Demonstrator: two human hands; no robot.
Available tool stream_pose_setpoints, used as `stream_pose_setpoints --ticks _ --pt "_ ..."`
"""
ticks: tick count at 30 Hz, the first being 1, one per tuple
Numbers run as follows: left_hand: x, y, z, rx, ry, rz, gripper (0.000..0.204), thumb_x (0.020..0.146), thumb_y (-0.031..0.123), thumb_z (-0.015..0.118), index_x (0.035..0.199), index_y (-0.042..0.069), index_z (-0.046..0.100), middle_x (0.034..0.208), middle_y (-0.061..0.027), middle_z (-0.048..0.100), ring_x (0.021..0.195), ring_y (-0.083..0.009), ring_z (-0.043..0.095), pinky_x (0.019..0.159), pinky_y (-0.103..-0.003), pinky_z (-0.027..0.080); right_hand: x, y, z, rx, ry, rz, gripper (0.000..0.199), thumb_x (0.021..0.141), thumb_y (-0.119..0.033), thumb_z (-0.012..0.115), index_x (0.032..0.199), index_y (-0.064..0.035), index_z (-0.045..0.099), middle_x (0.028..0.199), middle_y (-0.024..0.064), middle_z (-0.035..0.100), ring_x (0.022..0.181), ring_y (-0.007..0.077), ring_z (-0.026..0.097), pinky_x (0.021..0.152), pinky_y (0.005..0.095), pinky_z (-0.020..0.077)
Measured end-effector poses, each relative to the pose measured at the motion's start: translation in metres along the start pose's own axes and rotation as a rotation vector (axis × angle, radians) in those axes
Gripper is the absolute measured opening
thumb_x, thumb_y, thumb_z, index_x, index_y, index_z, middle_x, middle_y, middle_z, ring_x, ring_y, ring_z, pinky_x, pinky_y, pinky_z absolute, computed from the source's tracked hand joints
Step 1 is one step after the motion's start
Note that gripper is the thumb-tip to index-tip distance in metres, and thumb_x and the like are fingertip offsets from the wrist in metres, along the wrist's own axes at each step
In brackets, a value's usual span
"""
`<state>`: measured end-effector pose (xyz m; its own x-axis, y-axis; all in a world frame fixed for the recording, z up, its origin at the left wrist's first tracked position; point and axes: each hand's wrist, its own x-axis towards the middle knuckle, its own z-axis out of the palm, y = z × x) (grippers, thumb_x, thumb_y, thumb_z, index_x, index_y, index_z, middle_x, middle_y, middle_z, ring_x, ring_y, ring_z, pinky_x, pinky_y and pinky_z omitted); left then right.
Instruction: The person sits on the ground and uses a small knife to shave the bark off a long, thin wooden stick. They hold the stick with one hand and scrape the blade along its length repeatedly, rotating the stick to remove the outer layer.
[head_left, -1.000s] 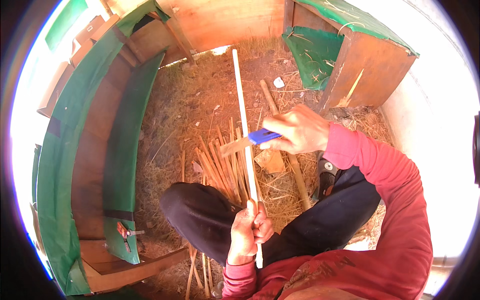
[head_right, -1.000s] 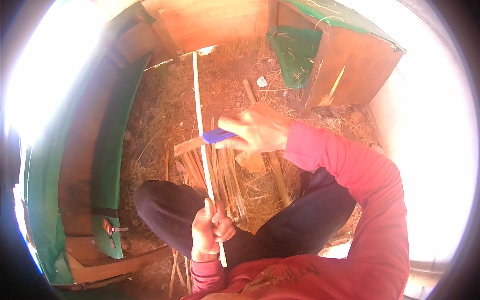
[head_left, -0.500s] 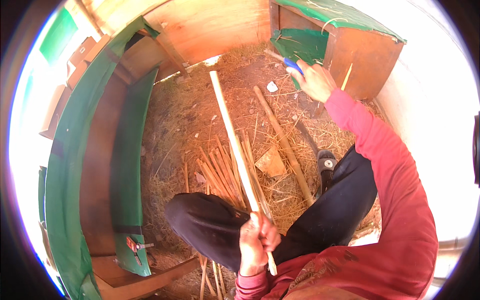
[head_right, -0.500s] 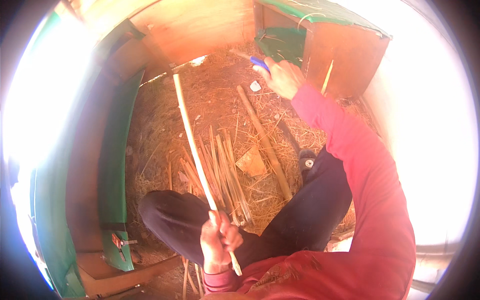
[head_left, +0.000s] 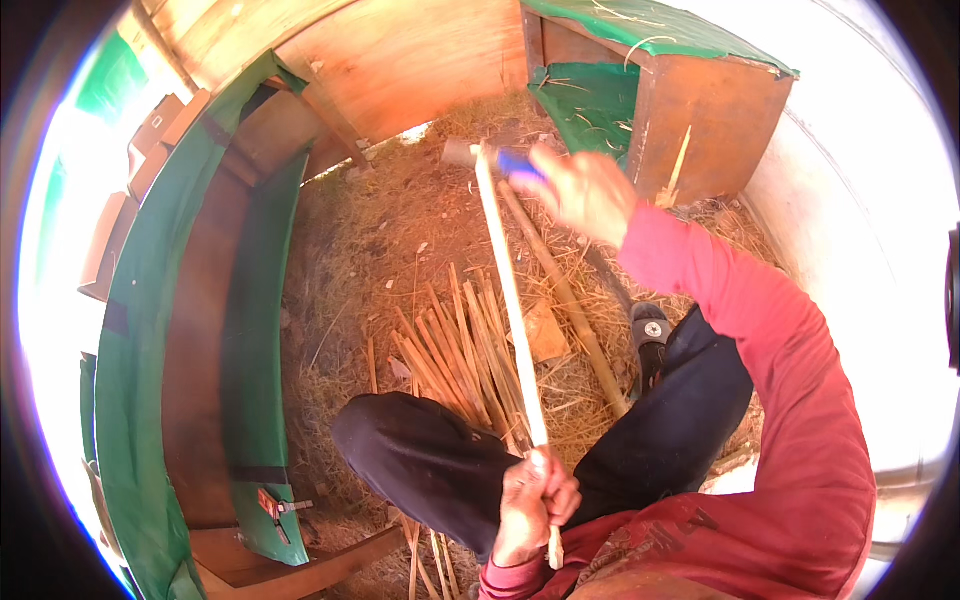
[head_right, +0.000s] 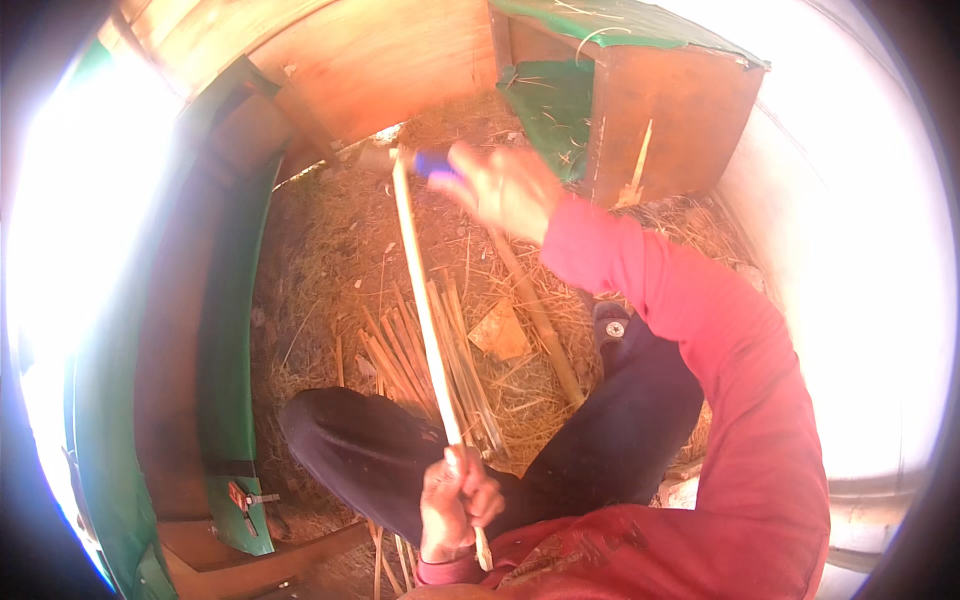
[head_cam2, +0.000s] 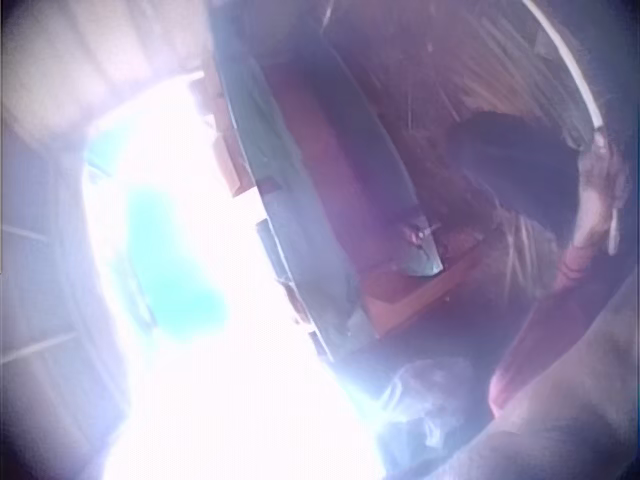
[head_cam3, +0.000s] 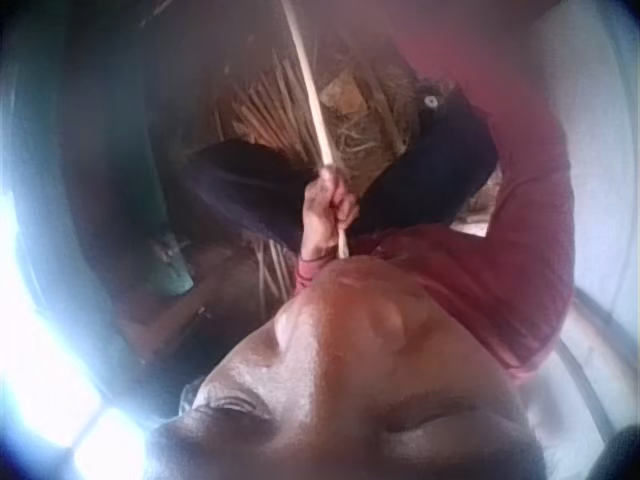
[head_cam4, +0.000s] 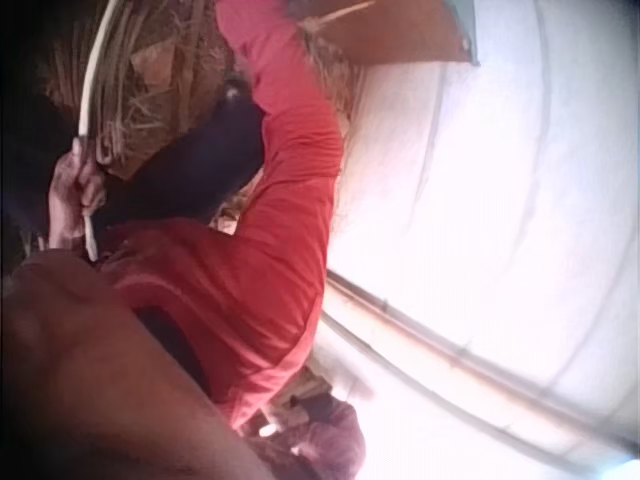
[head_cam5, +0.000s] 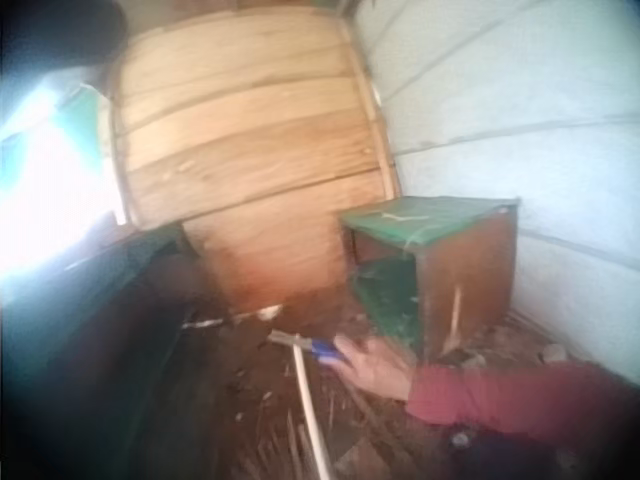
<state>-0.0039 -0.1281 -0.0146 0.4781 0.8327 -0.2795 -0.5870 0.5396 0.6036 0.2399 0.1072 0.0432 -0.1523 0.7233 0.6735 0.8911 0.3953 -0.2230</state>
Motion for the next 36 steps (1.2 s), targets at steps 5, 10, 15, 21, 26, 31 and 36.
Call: stream_pose_setpoints --ticks 5,10,15,21,26,31,36 --pt "0.0 -0.012 -0.002 0.15 0.002 -0.02 0.04 0.104 0.035 0.04 0.076 0.007 0.042 0.056 0.0014 0.031 0.043 -0.0074 0.024 0.038 -0.024 0.018 0.01 0.048 -0.001 -0.026 0.021 0.292 0.043 0.096 -0.047 0.051 0.098 -0.0049 0.058 0.056 0.018 0.056 0.05 0.0397 0.057 0.047 0.0471 0.0434" --pt "0.023 0.011 -0.011 0.238 0.12 0.176 0.042 0.105 0.036 0.038 0.075 0.006 0.044 0.052 0.0031 0.03 0.042 -0.0062 0.022 0.038 -0.023 0.018 -0.009 0.013 -0.003 0.626 -0.08 0.284 0.036 0.097 -0.042 0.055 0.099 -0.0066 0.06 0.057 0.003 0.051 0.046 0.0174 0.049 0.043 0.031 0.0364" --pt "0.026 0.001 -0.015 0.384 0.127 0.125 0.043 0.105 0.036 0.039 0.074 0.007 0.045 0.054 0.0036 0.032 0.044 -0.005 0.024 0.04 -0.023 0.019 -0.024 -0.046 -0.008 1.181 -0.252 0.321 0.026 0.092 -0.032 0.068 0.094 -0.006 0.067 0.073 -0.003 0.058 0.062 0.006 0.049 0.058 0.027 0.0414" --pt "0.042 -0.029 -0.034 0.573 0.028 0.155 0.041 0.105 0.033 0.04 0.073 0.008 0.043 0.057 0.004 0.033 0.048 -0.0054 0.028 0.043 -0.023 0.024 -0.023 -0.046 -0.016 1.314 -0.21 0.585 0.037 0.093 -0.041 0.063 0.08 -0.0068 0.064 0.063 -0.0038 0.052 0.056 0.0042 0.047 0.047 0.0218 0.0367" --pt "0.046 -0.042 -0.038 0.533 0.042 0.095 0.039 0.105 0.032 0.041 0.075 0.008 0.045 0.06 0.0045 0.035 0.05 -0.0051 0.029 0.045 -0.023 0.025 -0.009 -0.026 -0.027 1.36 -0.001 0.64 0.035 0.098 -0.041 0.056 0.083 -0.009 0.061 0.06 -0.0094 0.037 0.048 0.0012 0.033 0.044 0.0203 0.026" --pt "0.047 -0.036 -0.046 0.63 0.119 0.092 0.036 0.104 0.032 0.044 0.08 0.006 0.053 0.06 0.0074 0.036 0.051 -0.0031 0.028 0.046 -0.022 0.023 -0.003 -0.014 -0.03 1.364 0.108 0.704 0.037 0.099 -0.042 0.055 0.085 -0.0085 0.06 0.059 -0.0101 0.036 0.047 0.0014 0.033 0.043 0.0208 0.0254" --pt "0.048 -0.032 -0.042 0.56 0.158 0.115 0.034 0.104 0.031 0.046 0.088 0.004 0.058 0.058 0.0086 0.034 0.05 -0.0026 0.028 0.046 -0.021 0.024 -0.01 -0.008 -0.024 1.29 -0.048 0.672 0.031 0.097 -0.039 0.059 0.099 -0.0084 0.061 0.06 -0.0108 0.036 0.048 -0.0004 0.031 0.043 0.0199 0.0263"
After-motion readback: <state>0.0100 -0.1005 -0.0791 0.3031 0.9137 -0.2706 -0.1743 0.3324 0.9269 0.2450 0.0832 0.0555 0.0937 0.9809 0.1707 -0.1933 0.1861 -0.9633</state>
